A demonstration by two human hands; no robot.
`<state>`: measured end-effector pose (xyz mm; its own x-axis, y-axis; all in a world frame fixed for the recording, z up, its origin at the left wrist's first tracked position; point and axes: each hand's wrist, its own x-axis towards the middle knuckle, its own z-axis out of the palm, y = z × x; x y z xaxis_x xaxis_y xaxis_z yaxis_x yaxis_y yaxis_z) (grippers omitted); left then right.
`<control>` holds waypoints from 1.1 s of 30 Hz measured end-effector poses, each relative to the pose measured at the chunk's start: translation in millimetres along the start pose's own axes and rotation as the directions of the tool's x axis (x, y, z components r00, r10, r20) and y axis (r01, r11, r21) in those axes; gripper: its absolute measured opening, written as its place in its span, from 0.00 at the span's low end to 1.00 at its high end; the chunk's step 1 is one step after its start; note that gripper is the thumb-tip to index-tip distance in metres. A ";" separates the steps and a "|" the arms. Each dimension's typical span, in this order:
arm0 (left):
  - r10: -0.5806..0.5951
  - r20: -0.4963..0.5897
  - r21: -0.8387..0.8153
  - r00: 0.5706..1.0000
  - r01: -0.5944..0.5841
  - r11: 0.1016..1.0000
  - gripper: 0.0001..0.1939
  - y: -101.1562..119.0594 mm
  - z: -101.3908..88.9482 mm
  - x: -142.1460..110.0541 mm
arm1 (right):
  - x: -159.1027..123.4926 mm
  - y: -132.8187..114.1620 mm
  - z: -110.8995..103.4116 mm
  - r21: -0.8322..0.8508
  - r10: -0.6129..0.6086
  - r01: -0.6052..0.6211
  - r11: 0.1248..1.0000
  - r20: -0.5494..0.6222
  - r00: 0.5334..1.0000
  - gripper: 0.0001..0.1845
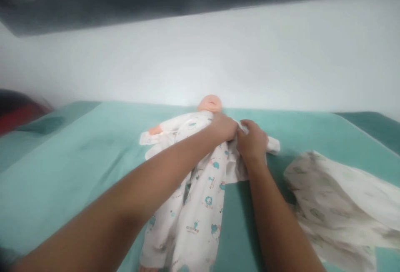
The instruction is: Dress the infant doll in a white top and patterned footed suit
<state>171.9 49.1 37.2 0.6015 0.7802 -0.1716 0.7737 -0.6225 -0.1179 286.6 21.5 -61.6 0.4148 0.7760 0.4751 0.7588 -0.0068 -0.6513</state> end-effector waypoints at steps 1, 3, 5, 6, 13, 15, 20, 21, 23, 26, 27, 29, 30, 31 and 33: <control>0.001 -0.002 -0.006 1.000 -0.001 1.000 0.14 -3.3 -1.5 0.0 | 0.5 0.0 -0.4 0.006 0.014 -0.014 1.000 0.006 1.000 0.20; 0.016 0.006 -0.025 1.000 -0.016 1.000 0.14 -12.7 -7.1 -1.5 | 2.4 0.7 -1.2 0.038 0.055 -0.055 0.998 0.015 0.998 0.20; 0.034 0.021 -0.045 0.999 -0.033 0.998 0.15 -24.7 -15.5 -5.3 | 5.8 2.3 -2.2 0.097 0.096 -0.097 0.991 0.008 0.995 0.20; 0.038 0.026 -0.052 0.999 -0.037 0.998 0.16 -31.2 -20.2 -8.2 | 7.9 3.4 -3.0 0.135 0.114 -0.113 0.984 0.000 0.993 0.20; -0.034 0.002 -0.101 0.999 0.034 0.994 0.18 -71.1 -44.7 -40.2 | 20.9 18.7 -7.9 0.556 0.328 -0.317 0.768 0.084 0.941 0.22; -0.067 -0.007 -0.121 0.998 0.066 0.990 0.18 -75.8 -45.7 -46.1 | 22.5 22.7 -6.4 0.623 0.399 -0.358 0.695 0.080 0.914 0.21; -0.065 -0.018 -0.145 0.998 0.061 0.987 0.15 -76.9 -42.2 -50.4 | 24.1 24.3 -4.7 0.711 0.483 -0.371 0.597 0.051 0.874 0.17; -0.068 -0.026 -0.148 0.997 0.063 0.987 0.15 -77.3 -41.5 -50.7 | 24.3 23.3 -5.2 0.718 0.491 -0.374 0.587 0.051 0.869 0.17; -0.078 -0.038 -0.148 0.996 0.072 0.986 0.15 -79.3 -40.3 -51.8 | 24.9 20.6 -6.7 0.739 0.495 -0.369 0.563 0.056 0.867 0.16; -0.087 -0.037 -0.154 0.996 0.080 0.985 0.13 -83.7 -38.3 -54.2 | 26.2 17.1 -8.6 0.783 0.486 -0.352 0.512 0.073 0.871 0.16; -0.082 -0.032 -0.166 0.996 0.075 0.983 0.12 -84.9 -37.6 -55.0 | 26.9 16.5 -9.0 0.797 0.490 -0.352 0.490 0.082 0.868 0.16; -0.054 -0.021 -0.201 0.998 0.049 0.978 0.11 -86.8 -36.0 -56.3 | 28.3 16.3 -9.7 0.809 0.500 -0.369 0.457 0.110 0.859 0.17; -0.041 -0.023 -0.218 0.999 0.035 0.975 0.11 -87.4 -35.1 -56.8 | 28.9 16.6 -9.9 0.811 0.502 -0.380 0.444 0.127 0.856 0.17; -0.035 -0.026 -0.232 0.999 0.028 0.972 0.12 -88.0 -34.0 -57.2 | 29.5 17.0 -9.9 0.811 0.501 -0.390 0.436 0.140 0.854 0.18; -0.037 -0.038 -0.253 0.999 0.026 0.967 0.13 -88.9 -31.6 -58.5 | 30.0 17.2 -9.5 0.805 0.499 -0.400 0.439 0.152 0.853 0.19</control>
<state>74.1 60.8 88.6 0.5797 0.8045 -0.1296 0.8143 -0.5661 0.1285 316.8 38.7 -52.9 0.6558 0.7549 -0.0096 -0.2373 0.1940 -0.9519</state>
